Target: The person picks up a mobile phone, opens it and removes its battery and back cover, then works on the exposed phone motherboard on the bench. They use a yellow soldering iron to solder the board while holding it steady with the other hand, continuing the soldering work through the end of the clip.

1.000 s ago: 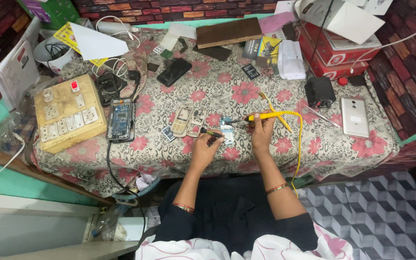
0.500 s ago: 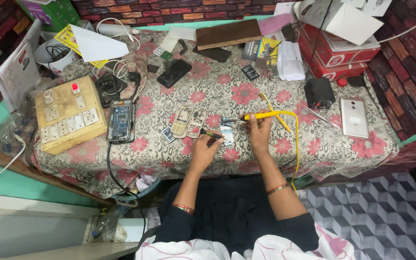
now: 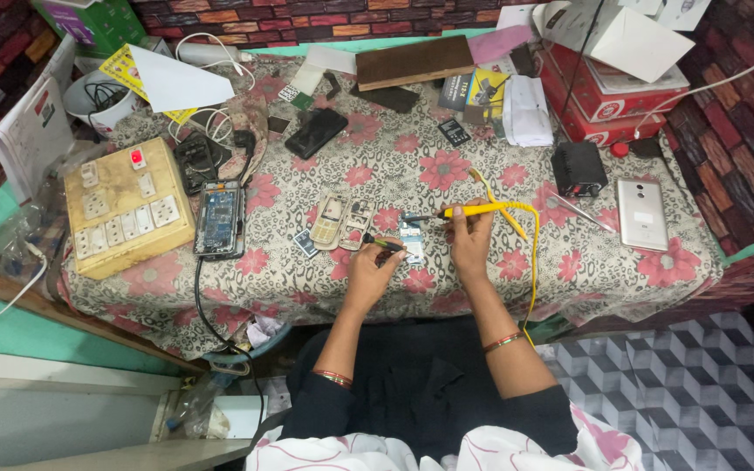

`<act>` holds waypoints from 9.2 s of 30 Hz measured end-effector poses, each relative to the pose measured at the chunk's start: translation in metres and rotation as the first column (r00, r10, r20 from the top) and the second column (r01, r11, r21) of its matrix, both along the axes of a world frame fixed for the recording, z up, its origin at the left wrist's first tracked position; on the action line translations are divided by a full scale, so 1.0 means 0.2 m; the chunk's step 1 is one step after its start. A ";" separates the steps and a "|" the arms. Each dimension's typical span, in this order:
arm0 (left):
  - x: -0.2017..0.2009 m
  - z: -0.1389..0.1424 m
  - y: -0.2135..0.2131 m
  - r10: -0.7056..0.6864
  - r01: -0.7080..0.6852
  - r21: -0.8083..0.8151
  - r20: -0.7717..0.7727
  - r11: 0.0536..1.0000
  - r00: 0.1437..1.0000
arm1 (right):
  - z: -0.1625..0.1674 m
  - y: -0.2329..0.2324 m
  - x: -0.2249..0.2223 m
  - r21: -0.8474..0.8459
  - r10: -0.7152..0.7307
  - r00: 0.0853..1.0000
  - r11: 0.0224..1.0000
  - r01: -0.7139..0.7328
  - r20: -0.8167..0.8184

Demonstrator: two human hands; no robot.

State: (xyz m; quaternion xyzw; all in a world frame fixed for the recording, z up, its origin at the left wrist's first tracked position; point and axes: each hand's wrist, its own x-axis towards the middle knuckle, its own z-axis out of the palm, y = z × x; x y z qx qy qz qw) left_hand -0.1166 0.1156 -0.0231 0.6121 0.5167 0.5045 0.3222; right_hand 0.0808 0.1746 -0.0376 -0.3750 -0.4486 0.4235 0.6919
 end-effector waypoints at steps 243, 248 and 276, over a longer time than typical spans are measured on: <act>0.04 0.04 -0.02 0.163 -0.170 0.039 0.139 0.985 0.977 | -0.01 -0.04 0.00 0.067 -0.138 0.989 0.989 0.135 0.044; 0.04 0.02 -0.01 0.166 -0.171 0.035 0.126 0.985 0.978 | -0.01 -0.04 0.00 0.074 -0.156 0.987 0.985 0.154 0.035; 0.03 0.03 -0.01 0.156 -0.163 0.040 0.138 0.986 0.978 | -0.01 -0.03 0.02 -0.026 -0.149 0.976 0.989 0.147 -0.159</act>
